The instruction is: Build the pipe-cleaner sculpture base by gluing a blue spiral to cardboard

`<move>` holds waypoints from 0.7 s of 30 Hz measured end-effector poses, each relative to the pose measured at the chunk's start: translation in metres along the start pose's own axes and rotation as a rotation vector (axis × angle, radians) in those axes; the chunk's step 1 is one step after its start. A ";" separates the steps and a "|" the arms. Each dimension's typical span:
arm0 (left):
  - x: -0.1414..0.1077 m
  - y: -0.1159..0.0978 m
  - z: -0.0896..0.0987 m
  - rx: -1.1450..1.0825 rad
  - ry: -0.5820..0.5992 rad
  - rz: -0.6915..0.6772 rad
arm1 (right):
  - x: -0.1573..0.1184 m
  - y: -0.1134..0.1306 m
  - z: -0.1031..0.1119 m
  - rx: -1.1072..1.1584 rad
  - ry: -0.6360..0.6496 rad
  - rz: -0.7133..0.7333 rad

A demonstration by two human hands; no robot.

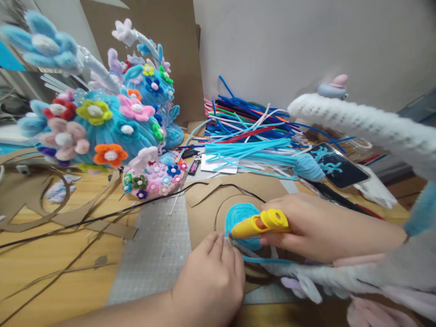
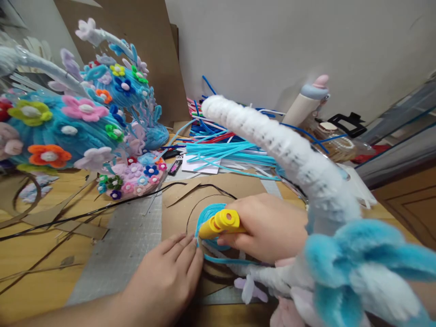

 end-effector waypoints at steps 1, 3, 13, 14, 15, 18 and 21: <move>0.000 0.000 0.000 0.002 0.002 -0.005 | 0.000 0.000 0.000 -0.011 0.006 -0.008; -0.001 0.000 -0.001 0.007 0.007 -0.012 | 0.000 0.001 0.001 -0.032 0.023 -0.018; -0.002 -0.001 -0.002 0.003 0.007 -0.011 | 0.000 -0.003 0.005 0.016 0.027 0.084; -0.002 -0.001 -0.002 0.003 0.007 -0.011 | 0.000 -0.003 0.005 0.028 0.019 0.104; -0.002 -0.001 -0.002 0.002 0.006 -0.009 | 0.000 -0.004 0.005 0.035 0.012 0.118; -0.001 -0.001 -0.001 0.000 -0.005 -0.001 | 0.000 -0.006 0.007 0.046 0.008 0.133; -0.001 0.000 0.000 -0.008 -0.009 0.003 | -0.002 -0.010 0.011 0.092 0.009 0.145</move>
Point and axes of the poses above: each hand's wrist, its own x-axis towards the middle knuckle, its own z-axis out of the back of the hand, y = z × x, the point moved 2 cm from there along x, towards the middle knuckle, and after that the axes turned 10 degrees about -y, right-handed, at the moved point
